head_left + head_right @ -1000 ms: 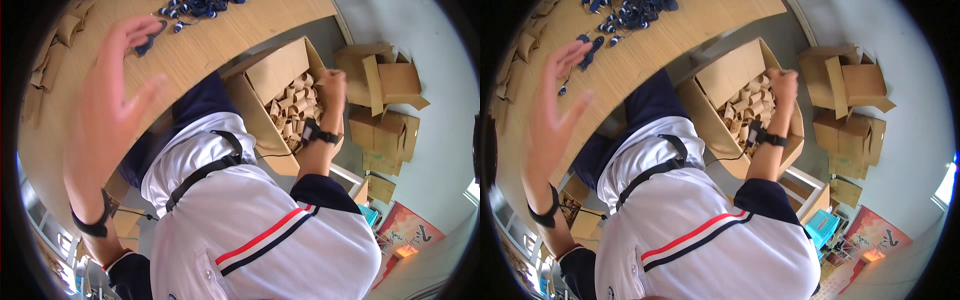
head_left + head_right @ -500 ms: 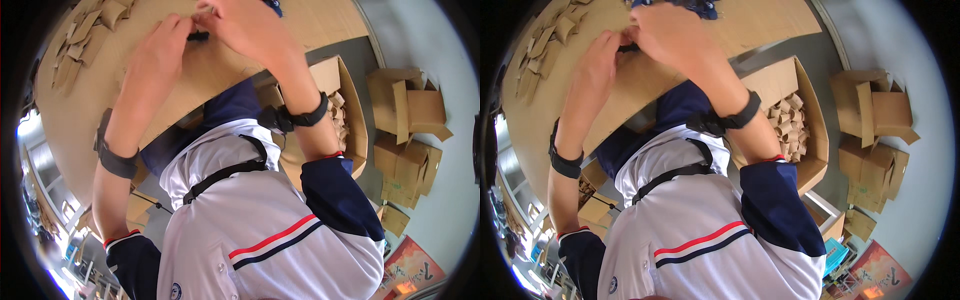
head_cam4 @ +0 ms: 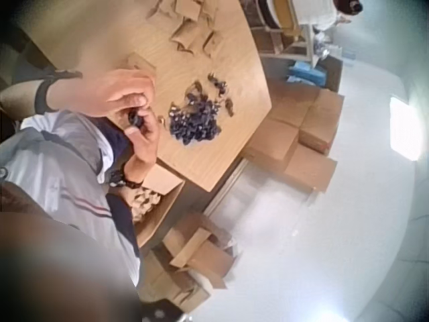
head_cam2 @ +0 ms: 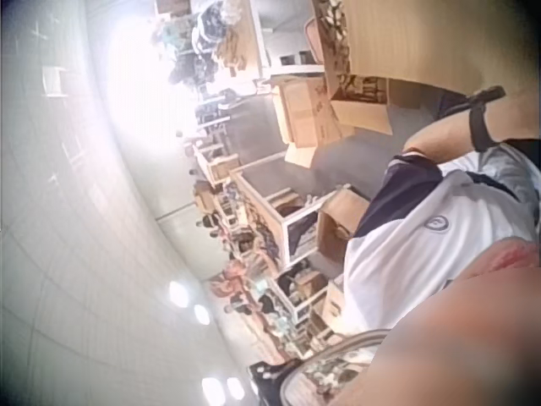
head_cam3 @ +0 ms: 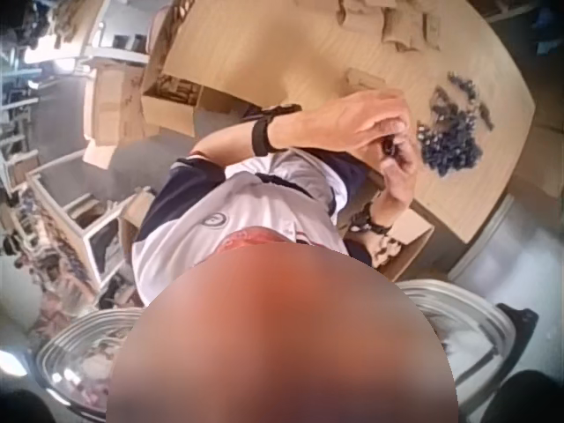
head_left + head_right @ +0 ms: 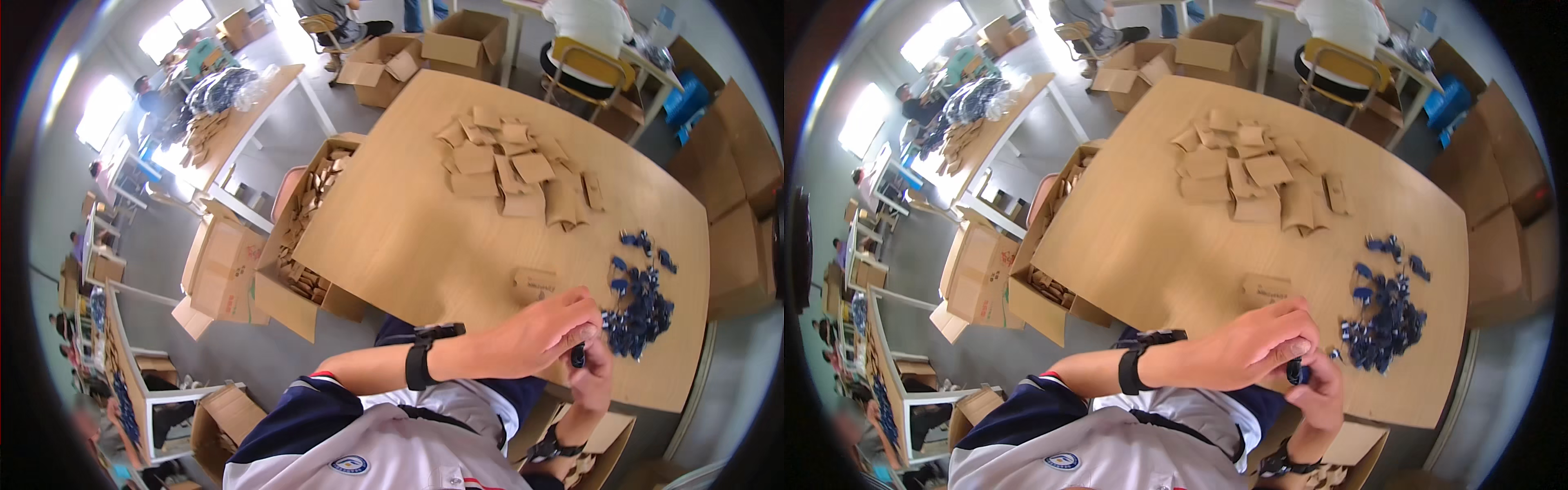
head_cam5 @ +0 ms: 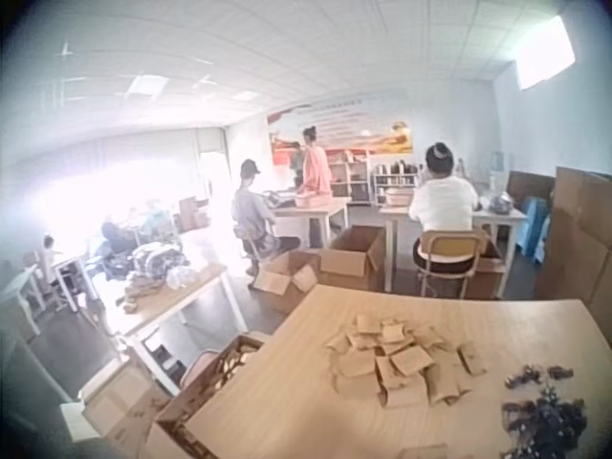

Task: Placing bundled blue cables into cardboard envelopes.

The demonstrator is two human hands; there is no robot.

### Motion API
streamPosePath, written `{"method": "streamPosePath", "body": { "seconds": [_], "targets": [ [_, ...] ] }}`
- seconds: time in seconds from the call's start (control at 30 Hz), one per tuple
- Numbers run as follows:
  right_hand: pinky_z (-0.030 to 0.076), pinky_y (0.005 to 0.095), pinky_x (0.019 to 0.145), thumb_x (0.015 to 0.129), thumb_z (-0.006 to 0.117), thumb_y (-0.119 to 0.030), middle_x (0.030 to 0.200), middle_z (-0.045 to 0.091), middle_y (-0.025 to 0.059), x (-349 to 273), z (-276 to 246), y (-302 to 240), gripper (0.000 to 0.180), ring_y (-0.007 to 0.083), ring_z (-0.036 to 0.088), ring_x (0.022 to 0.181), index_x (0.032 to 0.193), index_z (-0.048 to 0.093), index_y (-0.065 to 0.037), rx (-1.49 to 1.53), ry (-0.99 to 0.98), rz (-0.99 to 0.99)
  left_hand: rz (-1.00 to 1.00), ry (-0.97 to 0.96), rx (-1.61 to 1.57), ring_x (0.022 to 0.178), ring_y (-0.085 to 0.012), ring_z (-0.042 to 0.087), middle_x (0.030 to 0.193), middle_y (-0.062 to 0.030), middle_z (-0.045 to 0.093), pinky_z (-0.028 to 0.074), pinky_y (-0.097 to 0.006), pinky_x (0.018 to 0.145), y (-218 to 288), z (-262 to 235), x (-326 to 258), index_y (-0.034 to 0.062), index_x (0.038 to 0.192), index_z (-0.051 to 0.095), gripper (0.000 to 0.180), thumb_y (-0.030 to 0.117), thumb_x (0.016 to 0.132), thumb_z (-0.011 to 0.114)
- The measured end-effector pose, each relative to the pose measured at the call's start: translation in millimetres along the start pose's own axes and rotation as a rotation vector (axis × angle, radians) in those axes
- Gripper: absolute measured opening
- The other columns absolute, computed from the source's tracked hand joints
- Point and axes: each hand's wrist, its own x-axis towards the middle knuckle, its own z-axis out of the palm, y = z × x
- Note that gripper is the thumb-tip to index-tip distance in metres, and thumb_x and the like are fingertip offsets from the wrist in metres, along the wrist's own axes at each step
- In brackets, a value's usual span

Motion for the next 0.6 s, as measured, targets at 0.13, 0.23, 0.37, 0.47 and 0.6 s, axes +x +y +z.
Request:
{"method": "streamPosePath", "body": {
  "seconds": [0.13,0.23,0.37,0.47,0.6],
  "targets": [
    [0.054,0.0302,0.06,0.092,0.062,-0.007,0.085,0.064,0.0138,8.2,36.4,-9.0,0.014,0.0188,0.064,0.067,0.095,0.055,0.005,0.117,0.053,0.055,-0.501,-0.086,-0.388,0.077,-0.0201,0.058,0.088,-0.0107,0.049,0.048,-0.032,0.063,22.6,-12.1,-5.4,0.0026,0.101,0.04,0.015,0.012,0.098,0.052],
    [0.047,0.0223,0.048,0.09,0.056,-0.001,0.091,0.063,0.0165,10.0,38.8,-11.2,0.007,0.0135,0.06,0.059,0.096,0.055,0.002,-0.169,0.471,-0.023,-0.36,-0.047,-0.113,0.077,-0.0157,0.055,0.088,-0.0085,0.051,0.046,-0.027,0.064,10.1,-9.9,-12.9,0.004,0.104,0.037,0.027,0.016,0.095,0.059],
    [0.046,0.0212,0.046,0.082,0.055,0.004,0.114,0.057,0.0251,16.8,37.4,-19.9,0.021,0.0134,0.059,0.056,0.103,0.056,0.002,-0.17,0.568,-0.192,-0.148,0.096,0.02,0.085,-0.0139,0.055,0.094,-0.0082,0.052,0.046,-0.026,0.067,-14.6,3.2,-14.7,0.004,0.111,0.036,0.031,0.011,0.094,0.061],
    [0.047,0.0217,0.044,0.081,0.06,0.001,0.117,0.057,0.0263,29.1,40.4,-19.9,0.025,0.0145,0.06,0.053,0.106,0.057,0.004,-0.071,0.563,-0.362,-0.221,0.169,-0.311,0.091,-0.0136,0.053,0.1,-0.0085,0.052,0.046,-0.027,0.071,-15.9,4.7,-10.5,0.0038,0.119,0.033,0.04,0.009,0.093,0.063],
    [0.051,0.023,0.05,0.082,0.071,-0.008,0.104,0.063,0.0243,25.0,35.4,-16.3,0.034,0.0168,0.064,0.057,0.112,0.058,0.003,-0.258,0.507,-0.389,-0.253,0.226,-0.411,0.086,-0.0134,0.053,0.098,-0.0099,0.051,0.047,-0.028,0.071,-17.4,4.2,-9.3,0.0031,0.125,0.03,0.043,0.009,0.095,0.06]
  ]
}}
